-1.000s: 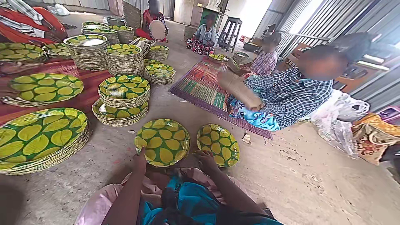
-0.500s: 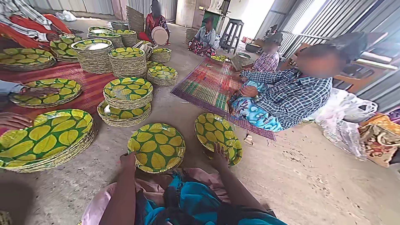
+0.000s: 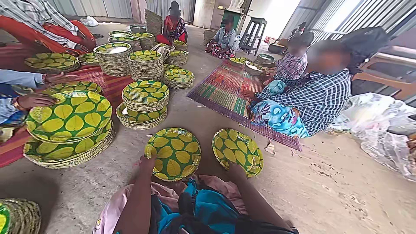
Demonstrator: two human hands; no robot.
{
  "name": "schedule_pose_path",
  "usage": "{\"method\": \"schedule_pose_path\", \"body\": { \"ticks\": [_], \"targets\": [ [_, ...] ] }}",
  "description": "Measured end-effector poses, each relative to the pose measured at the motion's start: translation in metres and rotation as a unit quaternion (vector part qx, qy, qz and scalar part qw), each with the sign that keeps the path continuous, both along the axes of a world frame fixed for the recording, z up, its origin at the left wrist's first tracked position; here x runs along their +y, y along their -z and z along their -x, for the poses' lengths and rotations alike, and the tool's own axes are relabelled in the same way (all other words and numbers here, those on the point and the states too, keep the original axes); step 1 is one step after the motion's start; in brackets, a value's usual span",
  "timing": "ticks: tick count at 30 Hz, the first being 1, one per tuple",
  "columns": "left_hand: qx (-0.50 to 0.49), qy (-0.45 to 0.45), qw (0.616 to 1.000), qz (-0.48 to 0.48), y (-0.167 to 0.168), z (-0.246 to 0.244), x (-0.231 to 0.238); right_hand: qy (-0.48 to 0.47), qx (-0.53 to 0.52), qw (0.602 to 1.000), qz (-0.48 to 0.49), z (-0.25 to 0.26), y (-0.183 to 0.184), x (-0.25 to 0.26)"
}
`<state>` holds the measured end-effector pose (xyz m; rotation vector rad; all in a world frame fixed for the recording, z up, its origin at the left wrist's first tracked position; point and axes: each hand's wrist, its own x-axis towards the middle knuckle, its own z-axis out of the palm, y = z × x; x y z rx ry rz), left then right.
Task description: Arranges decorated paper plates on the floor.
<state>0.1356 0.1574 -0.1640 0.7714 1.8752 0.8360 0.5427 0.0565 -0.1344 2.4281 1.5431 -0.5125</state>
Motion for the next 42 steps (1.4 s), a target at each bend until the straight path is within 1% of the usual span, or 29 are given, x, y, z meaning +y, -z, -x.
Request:
{"method": "schedule_pose_path", "body": {
  "ticks": [3,5,6,8,10,12,13,14,15,16,18,19,20,22,23,25,27,29,31,32,33,35,37,39,40,42],
  "targets": [
    [-0.003,-0.002,1.0,0.012,-0.003,-0.002,-0.001,0.006,0.013,1.0,-0.017,0.007,-0.006,-0.002],
    [-0.025,0.01,1.0,-0.005,-0.001,-0.005,-0.002,-0.002,0.042,0.998,-0.044,0.009,-0.007,-0.001],
    [-0.048,0.022,0.998,-0.022,0.0,-0.006,-0.004,-0.02,0.061,0.996,-0.069,0.01,-0.007,-0.002],
    [-0.092,0.043,0.992,-0.07,0.003,-0.008,-0.005,-0.097,0.111,0.979,-0.144,0.011,-0.005,-0.002],
    [-0.121,0.059,0.983,-0.127,-0.003,-0.012,-0.007,-0.209,0.14,0.949,-0.19,0.012,-0.001,-0.002],
    [-0.13,0.051,0.974,-0.177,-0.009,-0.017,-0.003,-0.278,0.15,0.928,-0.2,0.018,-0.004,-0.004],
    [-0.129,0.057,0.972,-0.189,-0.012,-0.019,-0.002,-0.286,0.13,0.929,-0.194,0.02,-0.005,-0.004],
    [-0.113,0.083,0.973,-0.185,-0.014,-0.02,-0.002,-0.273,0.112,0.938,-0.183,0.021,-0.005,-0.004],
    [-0.061,0.136,0.975,-0.163,-0.012,-0.019,-0.003,-0.238,0.1,0.951,-0.17,0.02,-0.005,-0.004],
    [0.021,0.206,0.971,-0.121,-0.009,-0.017,-0.004,-0.189,0.087,0.967,-0.147,0.017,-0.004,-0.003],
    [0.177,0.321,0.93,-0.028,-0.002,-0.02,-0.004,-0.076,0.067,0.989,-0.105,0.012,-0.002,-0.001],
    [0.215,0.346,0.913,-0.002,-0.001,-0.024,-0.005,-0.035,0.052,0.995,-0.08,0.009,0.0,-0.001],
    [0.235,0.35,0.907,0.012,-0.001,-0.027,-0.006,-0.01,0.039,0.997,-0.063,0.006,0.002,-0.001],
    [0.259,0.328,0.908,0.025,-0.006,-0.034,-0.007,0.02,0.028,0.998,-0.061,0.001,0.003,-0.003],
    [0.273,0.31,0.91,0.033,-0.009,-0.037,-0.008,0.034,0.037,0.996,-0.075,0.0,0.001,-0.004],
    [0.293,0.268,0.917,0.048,-0.016,-0.04,-0.009,0.037,0.076,0.988,-0.132,-0.004,-0.004,-0.008],
    [0.299,0.225,0.926,0.045,-0.02,-0.038,-0.008,-0.009,0.108,0.973,-0.205,-0.004,-0.003,-0.009],
    [0.268,0.187,0.945,0.01,-0.018,-0.031,-0.005,-0.101,0.143,0.948,-0.265,-0.003,-0.003,-0.009],
    [0.195,0.142,0.969,-0.059,-0.012,-0.024,-0.001,-0.19,0.156,0.933,-0.264,0.002,-0.008,-0.008],
    [0.161,0.121,0.975,-0.089,-0.011,-0.022,-0.001,-0.218,0.146,0.931,-0.253,0.004,-0.007,-0.007],
    [0.138,0.107,0.979,-0.108,-0.012,-0.021,0.0,-0.222,0.137,0.936,-0.236,0.007,-0.005,-0.005],
    [0.128,0.103,0.981,-0.099,-0.016,-0.021,-0.002,-0.167,0.096,0.966,-0.17,0.01,-0.003,-0.002],
    [0.177,0.148,0.972,-0.037,-0.021,-0.022,-0.004,-0.075,0.065,0.987,-0.126,0.007,0.002,0.002],
    [0.243,0.2,0.949,0.026,-0.023,-0.028,-0.006,-0.001,0.043,0.995,-0.092,0.002,0.004,0.003],
    [0.253,0.211,0.943,0.042,-0.022,-0.032,-0.007,0.025,0.041,0.996,-0.076,-0.002,0.004,0.003],
    [0.242,0.217,0.945,0.036,-0.018,-0.035,-0.006,0.058,0.041,0.995,-0.074,-0.006,0.003,0.003]
  ]
}}
